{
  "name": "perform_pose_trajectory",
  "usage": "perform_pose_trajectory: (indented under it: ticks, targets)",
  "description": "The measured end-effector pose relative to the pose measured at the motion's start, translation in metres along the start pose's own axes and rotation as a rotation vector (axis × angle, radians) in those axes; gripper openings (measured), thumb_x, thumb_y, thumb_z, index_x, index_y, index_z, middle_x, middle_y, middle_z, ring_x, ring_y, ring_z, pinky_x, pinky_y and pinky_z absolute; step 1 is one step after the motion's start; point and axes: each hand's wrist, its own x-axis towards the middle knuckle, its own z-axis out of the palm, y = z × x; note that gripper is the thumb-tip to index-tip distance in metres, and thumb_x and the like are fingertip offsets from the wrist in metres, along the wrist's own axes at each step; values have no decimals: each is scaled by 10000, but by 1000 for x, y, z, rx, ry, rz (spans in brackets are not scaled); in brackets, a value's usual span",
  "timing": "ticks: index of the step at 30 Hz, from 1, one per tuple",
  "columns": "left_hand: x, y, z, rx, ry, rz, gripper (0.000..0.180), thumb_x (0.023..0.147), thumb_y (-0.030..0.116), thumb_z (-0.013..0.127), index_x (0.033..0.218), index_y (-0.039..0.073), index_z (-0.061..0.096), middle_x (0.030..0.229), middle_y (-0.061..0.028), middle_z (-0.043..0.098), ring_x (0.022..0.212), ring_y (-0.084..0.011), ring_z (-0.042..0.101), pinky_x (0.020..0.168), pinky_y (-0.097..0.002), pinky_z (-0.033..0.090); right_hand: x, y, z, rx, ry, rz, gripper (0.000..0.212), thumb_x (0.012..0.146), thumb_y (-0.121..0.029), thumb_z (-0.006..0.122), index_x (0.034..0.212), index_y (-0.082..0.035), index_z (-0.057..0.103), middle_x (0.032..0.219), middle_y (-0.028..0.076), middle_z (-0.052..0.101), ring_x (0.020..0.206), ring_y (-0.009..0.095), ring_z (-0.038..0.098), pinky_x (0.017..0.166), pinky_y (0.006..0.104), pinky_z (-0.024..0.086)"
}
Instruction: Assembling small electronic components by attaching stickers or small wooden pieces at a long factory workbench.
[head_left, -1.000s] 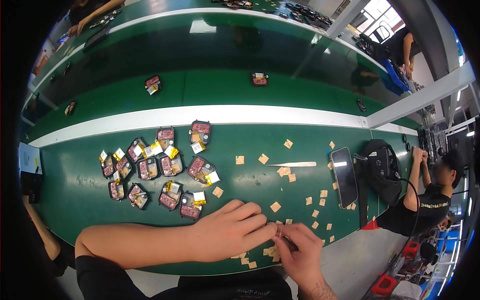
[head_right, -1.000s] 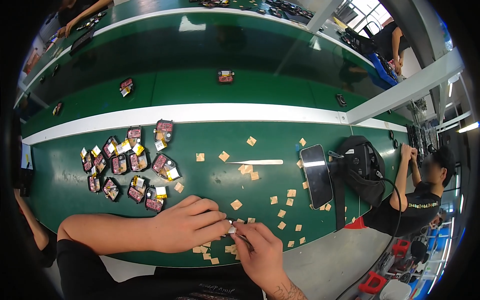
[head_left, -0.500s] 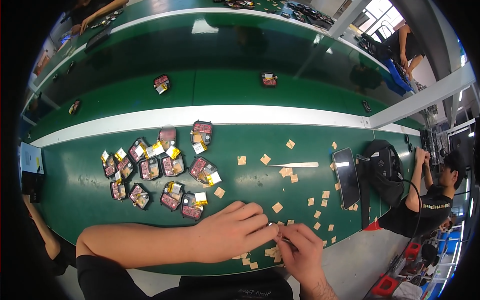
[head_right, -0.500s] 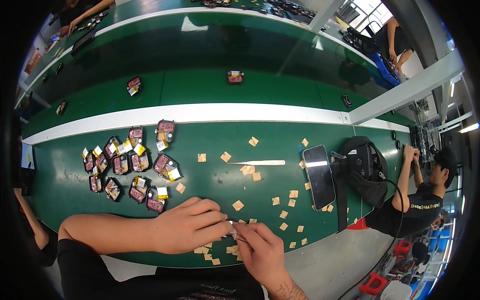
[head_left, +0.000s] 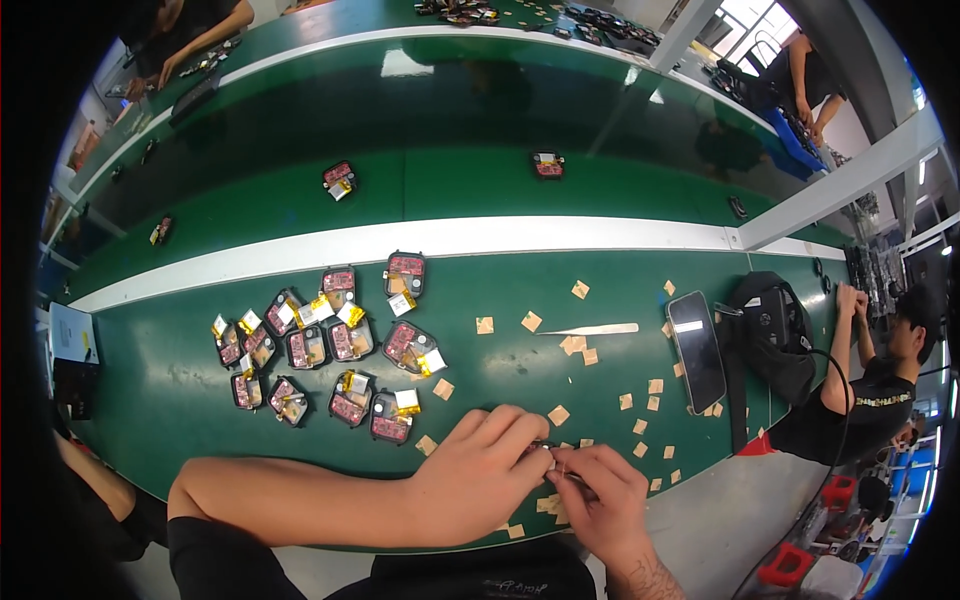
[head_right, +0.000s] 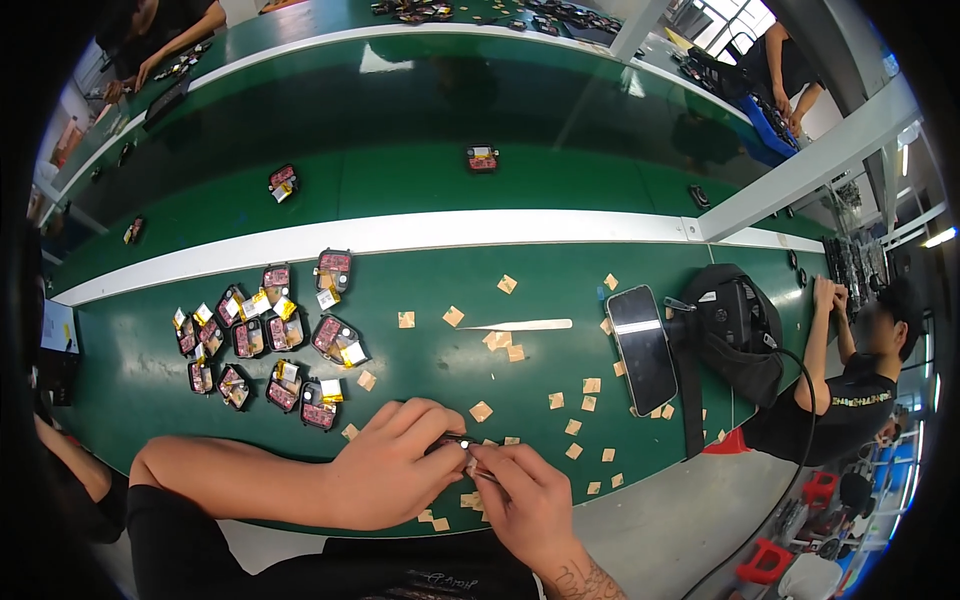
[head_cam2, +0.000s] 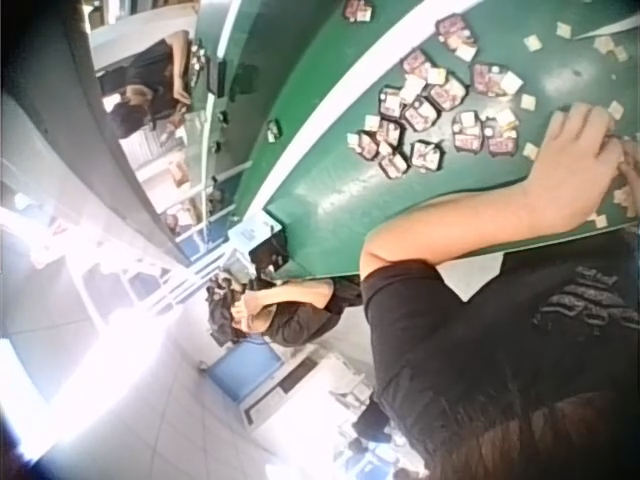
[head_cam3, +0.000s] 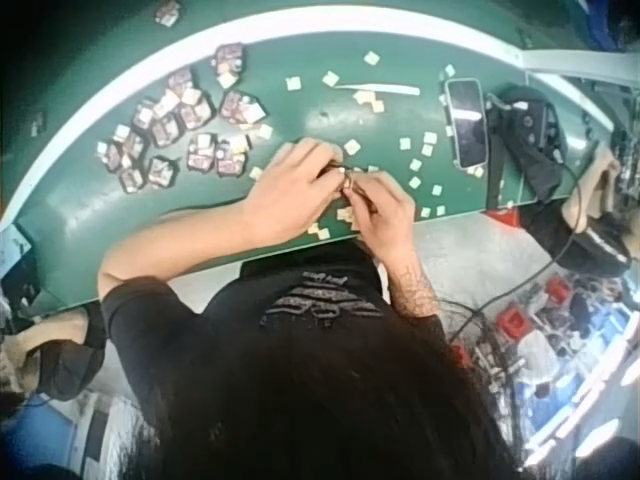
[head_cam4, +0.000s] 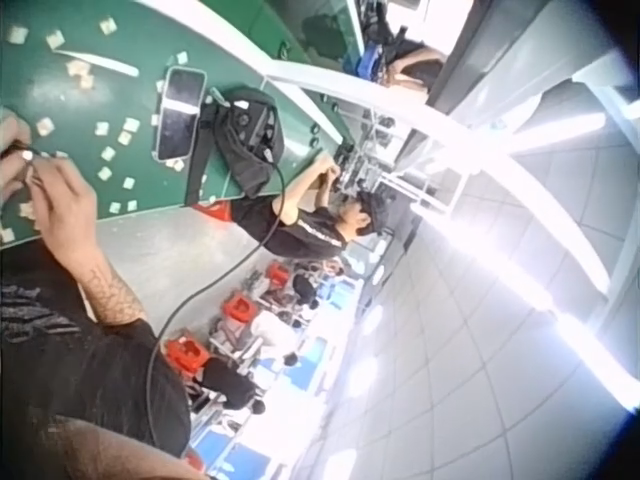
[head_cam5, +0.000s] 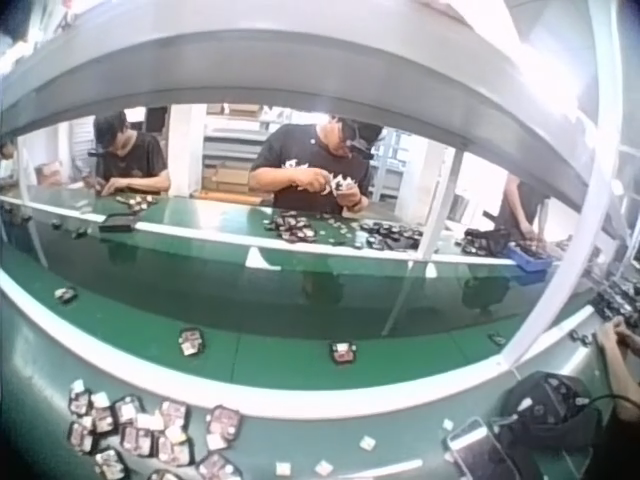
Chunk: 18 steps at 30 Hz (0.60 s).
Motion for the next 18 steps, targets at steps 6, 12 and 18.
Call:
perform_pose_trajectory:
  ticks: [6, 12, 18]
  targets:
    - [0, -1, 1, 89, -9, 57, 252, 822, 128, 711, 1040, 17, 648, 1204, -112, 569, 1193, -285, 555, 920, -393, 442, 1, -2, 0, -1, -11, 24, 314, 853, 47, 791, 1159, -20, 765, 995, 98, 737, 805, 239, 748, 694, 320, 617]
    - [1, -9, -8, 39, 11, 115, 315, 840, 142, 715, 1119, 23, 629, 1231, -123, 574, 1189, -297, 566, 917, -413, 475, 1, -4, -2, 1, -26, 26, 314, 859, 47, 790, 1164, -22, 760, 1002, 100, 738, 819, 239, 756, 706, 323, 620]
    - [3, -22, -25, -105, -212, 100, 452, 888, 131, 803, 1283, 36, 605, 1155, -121, 587, 1097, -312, 591, 926, -418, 525, 0, -7, -1, 30, -22, 65, 315, 867, 54, 795, 1171, -17, 752, 1017, 107, 739, 850, 236, 769, 721, 318, 632]
